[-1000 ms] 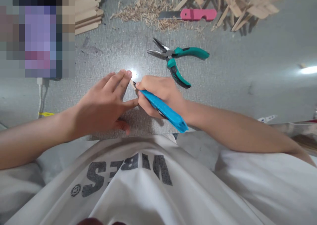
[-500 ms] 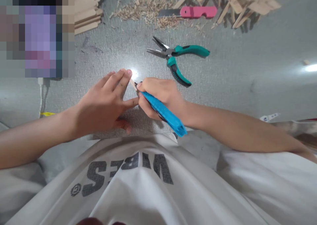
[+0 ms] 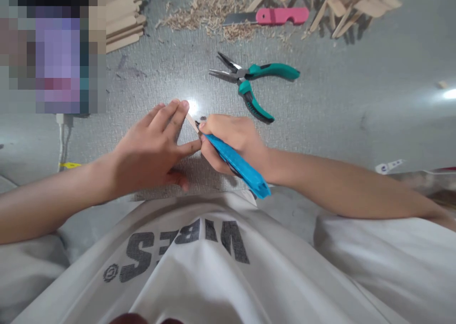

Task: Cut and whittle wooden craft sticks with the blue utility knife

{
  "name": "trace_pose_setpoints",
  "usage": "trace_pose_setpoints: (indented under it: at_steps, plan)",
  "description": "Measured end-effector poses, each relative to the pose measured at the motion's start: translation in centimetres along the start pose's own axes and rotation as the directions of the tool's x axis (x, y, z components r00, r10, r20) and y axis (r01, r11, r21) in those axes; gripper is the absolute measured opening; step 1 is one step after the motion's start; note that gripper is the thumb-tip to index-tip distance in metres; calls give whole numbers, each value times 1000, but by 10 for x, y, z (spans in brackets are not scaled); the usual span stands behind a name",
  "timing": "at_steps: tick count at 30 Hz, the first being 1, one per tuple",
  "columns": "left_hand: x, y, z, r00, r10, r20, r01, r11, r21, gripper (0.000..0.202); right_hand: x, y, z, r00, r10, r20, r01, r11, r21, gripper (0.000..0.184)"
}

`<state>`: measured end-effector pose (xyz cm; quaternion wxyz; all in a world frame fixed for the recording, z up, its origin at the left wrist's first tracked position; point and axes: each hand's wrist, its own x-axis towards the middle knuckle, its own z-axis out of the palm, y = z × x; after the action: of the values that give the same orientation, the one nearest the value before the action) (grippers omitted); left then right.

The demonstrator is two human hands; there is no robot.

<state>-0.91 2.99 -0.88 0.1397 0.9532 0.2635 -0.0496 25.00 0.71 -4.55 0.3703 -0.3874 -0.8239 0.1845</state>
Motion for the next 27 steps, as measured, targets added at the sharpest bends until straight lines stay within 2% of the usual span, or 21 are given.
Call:
trace_pose_setpoints:
  at_steps: [4,8,9,11,12,14,17,22,27]
  plan:
    - [1,4,-2,1000,-21,22,19,998,68,119,-1,-3,2,1000,13,-15,-13,999,-29,6]
    - [0,7,-3,999,-19,36,16,996,90,136,-3,-5,-7,996,83,-26,-84,996,-19,4]
    - [0,6,-2,999,-14,34,11,996,91,141,-3,-5,-10,995,93,-37,-94,996,-8,6]
    - [-1,5,-1,1000,-6,26,4,996,91,146,-1,-3,-16,994,101,37,-102,995,24,29]
    - [-1,5,-1,1000,-2,23,0,996,89,147,0,-2,-18,994,105,28,-106,994,28,34]
    - [-1,4,-1,1000,2,23,-4,996,87,148,2,-1,-17,997,81,-20,-80,996,48,28]
    - [0,6,-2,999,-8,44,5,996,84,143,7,-3,-9,993,99,-57,-97,995,23,9]
    - [2,9,-6,998,-19,55,16,998,60,118,11,-6,0,991,85,-102,-85,996,9,9]
    - [1,11,-5,999,-16,52,13,998,69,113,11,-6,-2,994,68,-84,-66,998,22,8]
